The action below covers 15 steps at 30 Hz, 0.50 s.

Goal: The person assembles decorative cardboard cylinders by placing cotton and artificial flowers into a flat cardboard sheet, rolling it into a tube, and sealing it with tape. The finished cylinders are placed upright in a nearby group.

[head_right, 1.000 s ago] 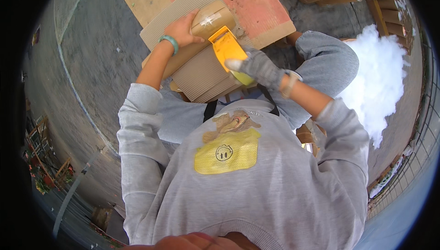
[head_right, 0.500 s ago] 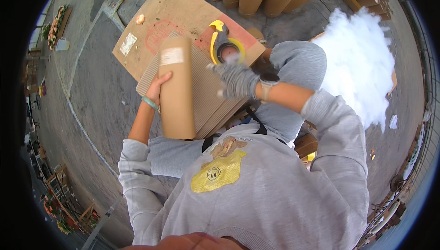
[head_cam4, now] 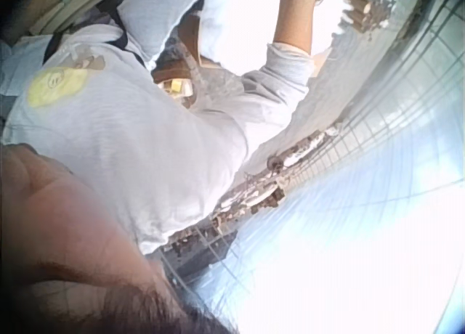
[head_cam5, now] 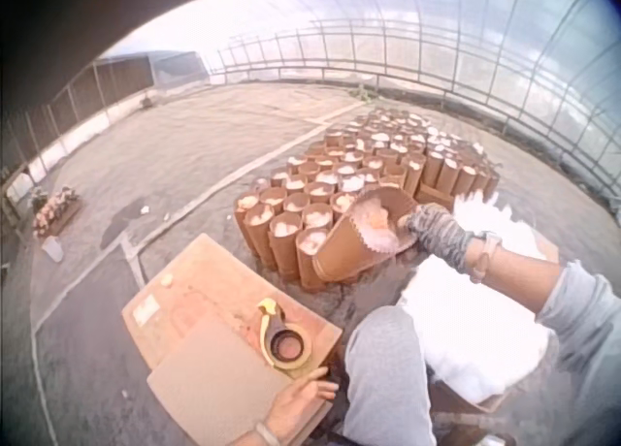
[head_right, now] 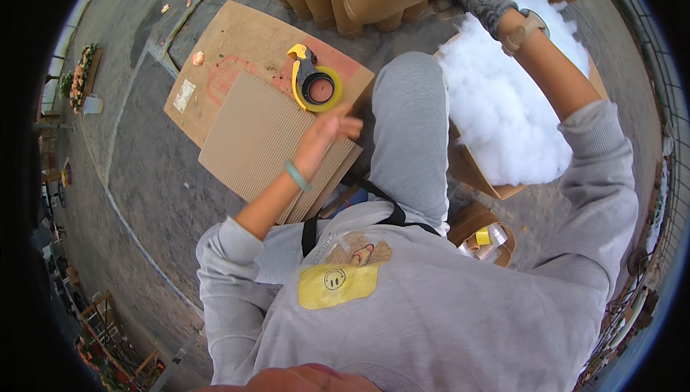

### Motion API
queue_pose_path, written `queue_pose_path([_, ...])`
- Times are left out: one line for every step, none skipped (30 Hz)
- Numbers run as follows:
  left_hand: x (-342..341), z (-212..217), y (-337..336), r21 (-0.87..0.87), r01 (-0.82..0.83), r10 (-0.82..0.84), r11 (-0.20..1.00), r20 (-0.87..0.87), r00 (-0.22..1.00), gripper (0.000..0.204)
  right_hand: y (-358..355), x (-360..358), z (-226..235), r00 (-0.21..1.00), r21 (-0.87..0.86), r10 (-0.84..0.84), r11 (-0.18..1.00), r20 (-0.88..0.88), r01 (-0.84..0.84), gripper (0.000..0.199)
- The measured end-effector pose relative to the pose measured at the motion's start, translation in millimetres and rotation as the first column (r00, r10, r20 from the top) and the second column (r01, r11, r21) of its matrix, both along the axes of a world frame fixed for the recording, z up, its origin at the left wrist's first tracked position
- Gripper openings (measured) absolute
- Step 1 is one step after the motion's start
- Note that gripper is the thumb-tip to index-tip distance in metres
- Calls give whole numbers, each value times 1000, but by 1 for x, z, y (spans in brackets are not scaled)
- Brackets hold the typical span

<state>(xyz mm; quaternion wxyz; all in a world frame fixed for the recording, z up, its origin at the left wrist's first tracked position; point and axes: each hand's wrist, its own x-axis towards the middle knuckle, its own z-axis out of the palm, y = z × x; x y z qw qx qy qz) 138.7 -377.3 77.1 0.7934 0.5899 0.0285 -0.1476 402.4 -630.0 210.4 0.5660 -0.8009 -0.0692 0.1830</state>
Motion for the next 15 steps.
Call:
queue_pose_path([-28,-20,-2,96,70,-61,993,-99,993,46,2,14,-16,999,30,53,998,-3,-53,34])
queue_pose_path([-58,-38,-3,143,105,-76,984,-194,978,43,9,25,-38,999,42,27,999,-25,-26,32])
queue_pose_path([-86,-56,-4,261,163,-70,952,-333,940,40,18,35,-62,990,-16,-25,1000,-137,23,34])
queue_pose_path([-115,-70,-3,399,175,-12,900,-379,925,38,29,45,-88,978,-65,-52,997,-201,40,36])
queue_pose_path([-139,-84,-4,488,154,56,859,-389,920,35,45,52,-118,984,-192,-18,981,-175,-16,36])
queue_pose_path([-159,-93,-4,487,27,167,873,-350,922,33,52,64,-139,970,-215,-108,975,-217,60,35])
queue_pose_path([-172,-103,-4,471,-55,257,880,-376,890,32,59,75,-160,905,-141,-214,975,-367,173,34])
queue_pose_path([-182,-110,-4,372,-210,350,904,-363,863,31,68,90,-179,856,-156,-248,968,-454,198,34])
queue_pose_path([-186,-117,-5,296,-351,447,888,-384,808,30,77,105,-196,838,-236,-321,942,-440,237,33])
queue_pose_path([-190,-121,-5,277,-364,454,889,-441,774,29,79,122,-207,998,-609,-47,793,-48,8,33])
queue_pose_path([-189,-124,-7,263,-394,474,880,-472,743,29,81,135,-218,920,-903,362,429,147,-24,32])
queue_pose_path([-187,-128,-5,220,-423,474,879,-494,729,28,84,146,-227,914,-925,382,379,135,-22,34])
queue_pose_path([-184,-130,-4,266,-413,491,871,-516,702,28,85,156,-233,916,-949,388,313,99,-30,35])
queue_pose_path([-182,-132,-3,280,-410,496,868,-528,690,28,88,159,-239,907,-965,399,263,132,25,37])
queue_pose_path([-179,-133,-2,279,-423,506,862,-519,689,27,90,161,-244,934,-958,346,288,89,-16,39])
